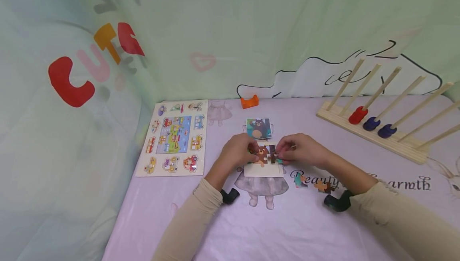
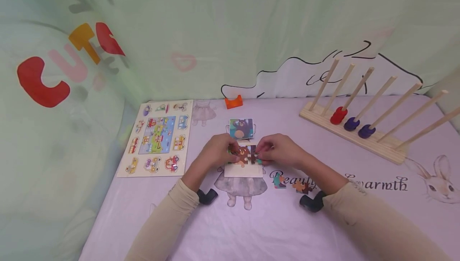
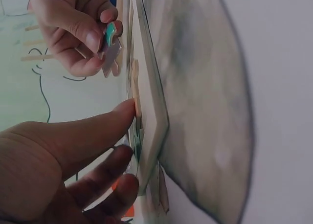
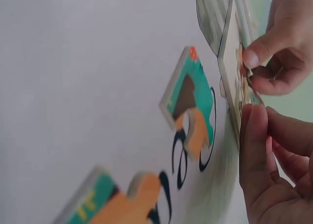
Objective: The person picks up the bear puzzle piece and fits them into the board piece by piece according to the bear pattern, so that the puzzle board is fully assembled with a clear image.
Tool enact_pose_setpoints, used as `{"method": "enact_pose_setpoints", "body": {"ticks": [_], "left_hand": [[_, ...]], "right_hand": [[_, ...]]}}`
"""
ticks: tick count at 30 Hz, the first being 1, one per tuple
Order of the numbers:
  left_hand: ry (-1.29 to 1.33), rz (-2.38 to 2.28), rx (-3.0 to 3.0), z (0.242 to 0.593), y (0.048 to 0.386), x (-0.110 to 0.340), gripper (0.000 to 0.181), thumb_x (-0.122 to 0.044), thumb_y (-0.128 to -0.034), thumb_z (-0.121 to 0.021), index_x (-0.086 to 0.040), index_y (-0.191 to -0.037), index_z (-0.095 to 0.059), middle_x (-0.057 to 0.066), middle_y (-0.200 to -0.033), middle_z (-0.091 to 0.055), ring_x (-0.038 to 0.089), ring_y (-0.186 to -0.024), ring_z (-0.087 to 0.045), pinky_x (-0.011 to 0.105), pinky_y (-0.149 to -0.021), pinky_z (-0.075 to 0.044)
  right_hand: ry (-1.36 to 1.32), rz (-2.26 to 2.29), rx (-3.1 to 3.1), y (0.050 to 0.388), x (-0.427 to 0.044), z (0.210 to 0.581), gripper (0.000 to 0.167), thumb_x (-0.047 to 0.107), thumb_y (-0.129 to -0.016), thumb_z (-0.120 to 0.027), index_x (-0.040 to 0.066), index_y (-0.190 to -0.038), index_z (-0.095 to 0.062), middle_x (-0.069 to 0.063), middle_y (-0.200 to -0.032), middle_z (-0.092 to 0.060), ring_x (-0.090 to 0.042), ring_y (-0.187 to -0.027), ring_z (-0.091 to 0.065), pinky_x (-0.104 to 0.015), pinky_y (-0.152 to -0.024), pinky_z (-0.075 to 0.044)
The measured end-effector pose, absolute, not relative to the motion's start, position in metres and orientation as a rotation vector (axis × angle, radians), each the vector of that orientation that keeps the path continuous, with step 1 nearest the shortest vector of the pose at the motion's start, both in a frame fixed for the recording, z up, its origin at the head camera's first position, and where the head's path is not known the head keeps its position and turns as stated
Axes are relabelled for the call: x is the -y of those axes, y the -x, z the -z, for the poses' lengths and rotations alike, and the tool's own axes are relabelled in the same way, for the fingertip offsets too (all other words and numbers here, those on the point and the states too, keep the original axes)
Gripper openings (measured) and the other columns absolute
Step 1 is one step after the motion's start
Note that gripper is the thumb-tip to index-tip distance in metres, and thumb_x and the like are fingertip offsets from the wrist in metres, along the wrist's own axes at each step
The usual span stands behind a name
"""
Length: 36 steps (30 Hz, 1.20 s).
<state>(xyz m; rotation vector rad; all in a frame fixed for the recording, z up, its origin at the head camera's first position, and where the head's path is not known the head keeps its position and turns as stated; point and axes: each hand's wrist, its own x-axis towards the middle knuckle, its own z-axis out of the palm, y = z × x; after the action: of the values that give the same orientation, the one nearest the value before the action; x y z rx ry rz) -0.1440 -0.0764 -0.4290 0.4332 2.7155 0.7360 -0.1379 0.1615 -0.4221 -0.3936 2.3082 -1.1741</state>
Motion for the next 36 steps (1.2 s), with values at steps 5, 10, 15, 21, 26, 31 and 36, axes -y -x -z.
{"method": "enact_pose_setpoints", "body": {"ticks": [5, 10, 15, 21, 26, 31, 36], "left_hand": [[-0.507, -0.845, -2.665, 0.434, 0.146, 0.078, 0.011, -0.021, -0.0848, -0.084, -0.017, -0.092, -0.076, -0.005, -0.084, -0.065, 0.010, -0.079, -0.057, 0.023, -0.070, -0.045], [-0.508, -0.881, -2.641, 0.438, 0.149, 0.078, 0.011, -0.028, -0.0864, -0.082, -0.019, -0.089, -0.076, -0.007, -0.079, -0.064, 0.008, -0.075, -0.055, 0.021, -0.066, -0.042], [-0.495, -0.899, -2.645, 0.437, 0.148, 0.077, 0.011, -0.028, -0.0865, -0.082, -0.019, -0.086, -0.076, -0.007, -0.077, -0.063, 0.008, -0.074, -0.054, 0.022, -0.065, -0.041], [-0.471, -0.892, -2.670, 0.435, 0.145, 0.073, 0.018, -0.031, -0.0845, -0.083, -0.019, -0.078, -0.073, -0.006, -0.074, -0.060, 0.009, -0.072, -0.053, 0.022, -0.062, -0.040], [-0.447, -0.853, -2.715, 0.437, 0.143, 0.070, 0.020, -0.034, -0.0837, -0.083, -0.020, -0.075, -0.071, -0.006, -0.073, -0.058, 0.009, -0.070, -0.053, 0.022, -0.058, -0.039], [-0.433, -0.836, -2.735, 0.438, 0.142, 0.068, 0.020, -0.033, -0.0836, -0.083, -0.020, -0.074, -0.071, -0.006, -0.077, -0.059, 0.009, -0.071, -0.053, 0.022, -0.056, -0.038], [-0.434, -0.820, -2.751, 0.439, 0.143, 0.067, 0.019, -0.032, -0.0836, -0.083, -0.020, -0.074, -0.071, -0.007, -0.074, -0.060, 0.008, -0.069, -0.053, 0.021, -0.054, -0.038]], "right_hand": [[0.341, 1.150, -2.330, 0.138, -0.154, 0.424, 0.012, 0.010, -0.095, -0.071, 0.004, -0.106, -0.071, -0.007, -0.094, -0.071, -0.017, -0.078, -0.066, -0.026, -0.076, -0.056], [0.279, 1.144, -2.350, 0.139, -0.149, 0.426, 0.012, 0.011, -0.093, -0.073, 0.005, -0.103, -0.073, -0.006, -0.090, -0.072, -0.017, -0.075, -0.065, -0.026, -0.073, -0.056], [0.258, 1.127, -2.396, 0.139, -0.144, 0.427, 0.010, 0.011, -0.091, -0.074, 0.005, -0.099, -0.074, -0.003, -0.080, -0.071, -0.015, -0.070, -0.066, -0.026, -0.069, -0.054], [0.254, 1.088, -2.445, 0.139, -0.141, 0.427, 0.010, 0.013, -0.090, -0.074, 0.005, -0.096, -0.074, -0.001, -0.074, -0.069, -0.015, -0.066, -0.063, -0.028, -0.064, -0.051], [0.221, 1.069, -2.462, 0.139, -0.140, 0.425, 0.013, 0.016, -0.089, -0.077, 0.004, -0.092, -0.073, -0.002, -0.073, -0.069, -0.015, -0.065, -0.061, -0.028, -0.063, -0.050], [0.217, 1.049, -2.479, 0.139, -0.141, 0.425, 0.011, 0.016, -0.088, -0.078, 0.007, -0.089, -0.074, -0.002, -0.072, -0.068, -0.015, -0.065, -0.061, -0.027, -0.062, -0.049], [0.226, 1.017, -2.507, 0.141, -0.143, 0.425, 0.011, 0.019, -0.089, -0.077, 0.008, -0.091, -0.075, -0.003, -0.072, -0.068, -0.016, -0.068, -0.059, -0.028, -0.062, -0.048]]}}
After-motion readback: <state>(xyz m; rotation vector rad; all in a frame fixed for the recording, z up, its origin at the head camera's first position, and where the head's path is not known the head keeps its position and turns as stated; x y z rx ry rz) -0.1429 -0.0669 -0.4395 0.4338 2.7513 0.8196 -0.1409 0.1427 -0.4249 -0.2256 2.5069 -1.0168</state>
